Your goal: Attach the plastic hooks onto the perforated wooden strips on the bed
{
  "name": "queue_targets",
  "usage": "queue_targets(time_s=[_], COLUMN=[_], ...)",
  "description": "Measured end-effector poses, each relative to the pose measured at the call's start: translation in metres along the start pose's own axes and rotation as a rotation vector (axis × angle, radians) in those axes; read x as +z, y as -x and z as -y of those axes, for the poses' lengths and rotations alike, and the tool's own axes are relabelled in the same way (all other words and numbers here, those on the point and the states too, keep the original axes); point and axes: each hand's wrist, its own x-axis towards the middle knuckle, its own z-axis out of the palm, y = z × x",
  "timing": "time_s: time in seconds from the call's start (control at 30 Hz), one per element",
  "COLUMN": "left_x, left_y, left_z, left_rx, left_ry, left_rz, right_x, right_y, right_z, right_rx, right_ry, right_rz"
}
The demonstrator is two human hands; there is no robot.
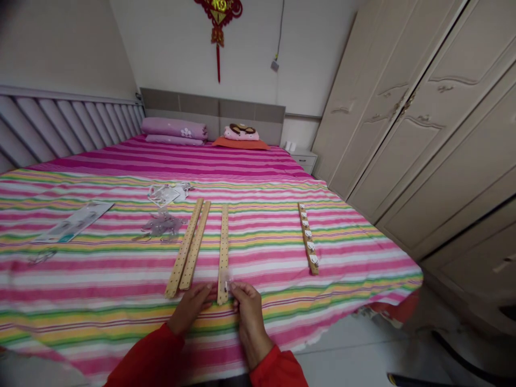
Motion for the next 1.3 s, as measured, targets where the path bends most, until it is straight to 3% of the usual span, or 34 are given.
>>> queue_targets(time_s=[0.2, 0.4, 0.77, 1.3], left_x=[0.003, 0.005, 0.019, 0.021], left_y=[-0.004, -0.005, -0.007, -0.008], left_z=[-0.002, -0.004, -0.012, -0.008], left_rx=[-0.188, -0.265, -0.258, -0.234], left_ry=[0.202, 0.242, 0.201, 0.222], left_rz=[0.058, 0.089, 0.090, 0.121], right_x=[-0.001, -0.003, -0.001, 0.005], right_y=[-0.004, -0.007, -0.010, -0.013], right_z=[-0.007, -0.012, -0.012, -0.024], right_rx=[0.034, 0.043, 0.038, -0.122], right_ry=[-0.019, -0.039, -0.023, 0.063], right_rz=[0.008, 0.013, -0.004, -0.041])
